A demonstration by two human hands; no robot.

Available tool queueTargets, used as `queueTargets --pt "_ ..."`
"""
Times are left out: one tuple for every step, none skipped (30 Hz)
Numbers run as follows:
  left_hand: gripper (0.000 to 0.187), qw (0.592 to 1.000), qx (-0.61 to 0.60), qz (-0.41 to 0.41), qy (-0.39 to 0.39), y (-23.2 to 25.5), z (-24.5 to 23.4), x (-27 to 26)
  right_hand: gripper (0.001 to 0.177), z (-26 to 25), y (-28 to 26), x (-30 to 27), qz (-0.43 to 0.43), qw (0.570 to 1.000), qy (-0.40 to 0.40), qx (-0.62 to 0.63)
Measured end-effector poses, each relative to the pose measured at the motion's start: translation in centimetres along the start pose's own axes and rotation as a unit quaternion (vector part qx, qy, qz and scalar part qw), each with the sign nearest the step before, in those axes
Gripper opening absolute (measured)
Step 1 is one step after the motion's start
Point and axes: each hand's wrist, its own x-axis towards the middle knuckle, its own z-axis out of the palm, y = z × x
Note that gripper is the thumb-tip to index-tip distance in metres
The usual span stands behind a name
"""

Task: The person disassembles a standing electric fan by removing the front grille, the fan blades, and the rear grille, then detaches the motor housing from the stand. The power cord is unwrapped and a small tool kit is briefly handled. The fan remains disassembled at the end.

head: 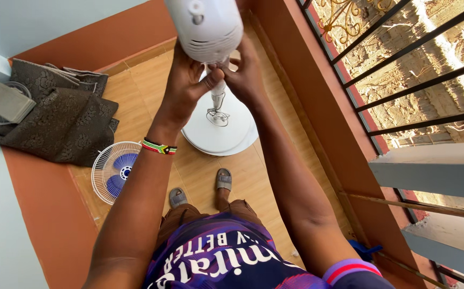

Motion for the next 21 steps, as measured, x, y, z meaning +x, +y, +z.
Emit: queueTargets --pt "0.077 1.0 0.007 -0.006 0.01 0.6 0.4 0.3 0.066 0.0 0.3 0.0 0.011 1.0 -0.012 -0.003" --pt "0.073 1.0 0.015 -0.012 0.019 1.1 0.7 1.0 0.061 0.0 0.6 0.0 0.023 0.999 -0.024 -0.005" --pt "0.071 0.999 0.023 -0.017 0.029 1.4 0.8 1.7 0.056 0.1 0.9 0.0 0.032 0.999 -0.036 -0.007" --pt "0.07 0.998 0.043 -0.016 0.031 1.6 0.9 2.3 0.054 0.2 1.0 0.0 0.034 0.999 -0.023 -0.003" --pt "0.069 0.997 0.063 -0.014 0.034 1.6 0.9 3.0 0.053 0.3 0.9 0.0 0.037 0.999 -0.01 0.001" --pt "0.068 0.996 0.083 -0.013 0.037 1.7 0.8 3.4 0.051 0.5 0.8 -0.1 0.039 0.999 0.002 0.005" --pt "0.068 0.996 0.083 -0.007 0.034 1.7 0.8 3.6 0.052 0.6 0.6 -0.1 0.032 0.999 0.016 0.004" --pt "0.067 0.996 0.084 -0.001 0.031 1.7 0.7 3.7 0.053 0.7 0.3 -0.1 0.025 0.999 0.03 0.003" --pt "0.067 0.996 0.084 0.004 0.028 1.7 0.6 3.7 0.054 0.9 0.0 -0.3 0.019 0.999 0.043 0.002" --pt "0.068 0.997 0.075 -0.001 0.026 1.7 0.5 3.7 0.055 1.0 -0.3 -0.5 0.016 0.998 0.054 -0.014" --pt "0.069 0.997 0.067 -0.007 0.024 1.8 0.5 3.6 0.056 1.3 -0.6 -0.7 0.014 0.997 0.064 -0.029" --pt "0.07 0.998 0.058 -0.013 0.023 1.8 0.5 3.6 0.057 1.5 -0.9 -0.9 0.011 0.996 0.074 -0.045" --pt "0.072 0.997 0.074 -0.015 0.026 1.8 0.5 3.7 0.055 1.8 -1.1 -0.9 0.018 0.995 0.08 -0.052" --pt "0.075 0.995 0.091 -0.017 0.028 1.7 0.6 3.8 0.053 2.1 -1.3 -0.9 0.025 0.994 0.086 -0.06" --pt "0.077 0.994 0.107 -0.021 0.03 1.7 0.7 3.9 0.051 2.3 -1.4 -1.0 0.035 0.993 0.093 -0.067" --pt "0.076 0.992 0.118 -0.013 0.034 1.7 0.7 4.0 0.05 2.4 -1.4 -1.1 0.032 0.993 0.096 -0.054" --pt "0.076 0.991 0.128 -0.008 0.037 1.6 0.8 3.9 0.049 2.6 -1.5 -1.3 0.032 0.994 0.1 -0.04" --pt "0.075 0.989 0.139 -0.003 0.041 1.5 0.8 3.8 0.048 2.8 -1.4 -1.5 0.032 0.994 0.103 -0.027" --pt "0.075 0.99 0.131 -0.004 0.043 1.5 0.7 3.7 0.05 2.8 -1.3 -1.6 0.025 0.994 0.1 -0.026" --pt "0.076 0.991 0.123 -0.005 0.046 1.6 0.6 3.5 0.052 2.8 -1.2 -1.5 0.018 0.995 0.096 -0.024" --pt "0.076 0.992 0.116 -0.005 0.048 1.6 0.4 3.4 0.054 2.6 -1.1 -1.3 0.011 0.995 0.093 -0.023"
